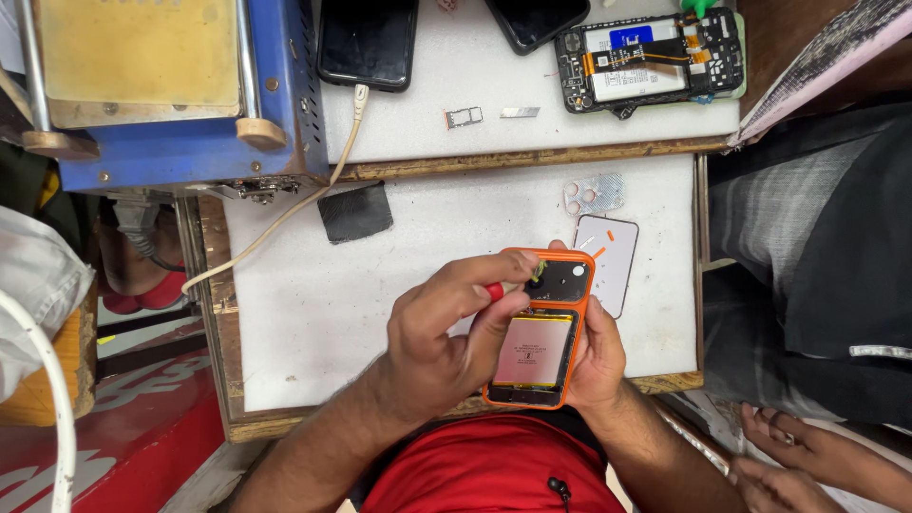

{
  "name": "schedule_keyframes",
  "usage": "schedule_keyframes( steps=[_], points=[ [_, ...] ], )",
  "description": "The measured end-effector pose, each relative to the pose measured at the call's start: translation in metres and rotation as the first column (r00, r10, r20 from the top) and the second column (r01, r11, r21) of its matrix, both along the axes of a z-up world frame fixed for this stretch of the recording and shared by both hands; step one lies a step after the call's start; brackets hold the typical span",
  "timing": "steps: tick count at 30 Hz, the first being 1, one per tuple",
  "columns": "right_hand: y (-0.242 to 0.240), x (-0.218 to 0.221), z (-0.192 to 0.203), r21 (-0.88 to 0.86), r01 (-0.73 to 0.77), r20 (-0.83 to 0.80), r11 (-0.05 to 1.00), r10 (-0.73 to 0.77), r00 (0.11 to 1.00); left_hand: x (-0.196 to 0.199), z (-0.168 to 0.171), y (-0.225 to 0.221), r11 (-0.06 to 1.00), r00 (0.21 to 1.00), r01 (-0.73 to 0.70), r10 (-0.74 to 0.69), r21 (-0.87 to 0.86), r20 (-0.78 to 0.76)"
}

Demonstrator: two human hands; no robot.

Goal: The person disassembles a smartphone by removing the back cover and battery, then uses a screwdriver to remove screws from the camera module. They separate the internal components from the frame and hand the device to another person.

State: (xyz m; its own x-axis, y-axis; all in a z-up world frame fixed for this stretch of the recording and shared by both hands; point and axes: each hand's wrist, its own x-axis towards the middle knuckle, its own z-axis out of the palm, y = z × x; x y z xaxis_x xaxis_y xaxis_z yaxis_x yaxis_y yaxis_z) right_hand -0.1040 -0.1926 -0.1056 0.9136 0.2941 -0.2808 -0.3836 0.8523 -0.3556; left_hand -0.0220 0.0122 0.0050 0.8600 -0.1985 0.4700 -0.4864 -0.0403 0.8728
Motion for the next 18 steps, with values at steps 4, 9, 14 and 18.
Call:
schedule_keyframes(
  steps=[4,9,14,18],
  points=[
    [0.002,0.0,0.002,-0.068,-0.009,-0.032,0.998,0.007,0.999,0.001,-0.002,-0.002,0.995,0.998,-0.051,0.048,0.08,0.037],
    [0.006,0.006,0.008,-0.056,-0.023,-0.052,0.998,0.02,0.998,0.001,-0.012,-0.001,0.998,0.997,-0.069,0.069,-0.002,0.029],
    [0.005,0.003,0.009,-0.041,-0.021,-0.059,0.999,0.018,0.998,-0.004,-0.012,-0.001,0.985,0.997,-0.073,0.077,0.155,-0.017],
    [0.001,0.0,-0.001,0.037,-0.065,0.031,0.997,0.064,0.997,-0.001,-0.01,0.002,0.972,0.996,-0.07,0.055,0.225,0.073]
  ],
)
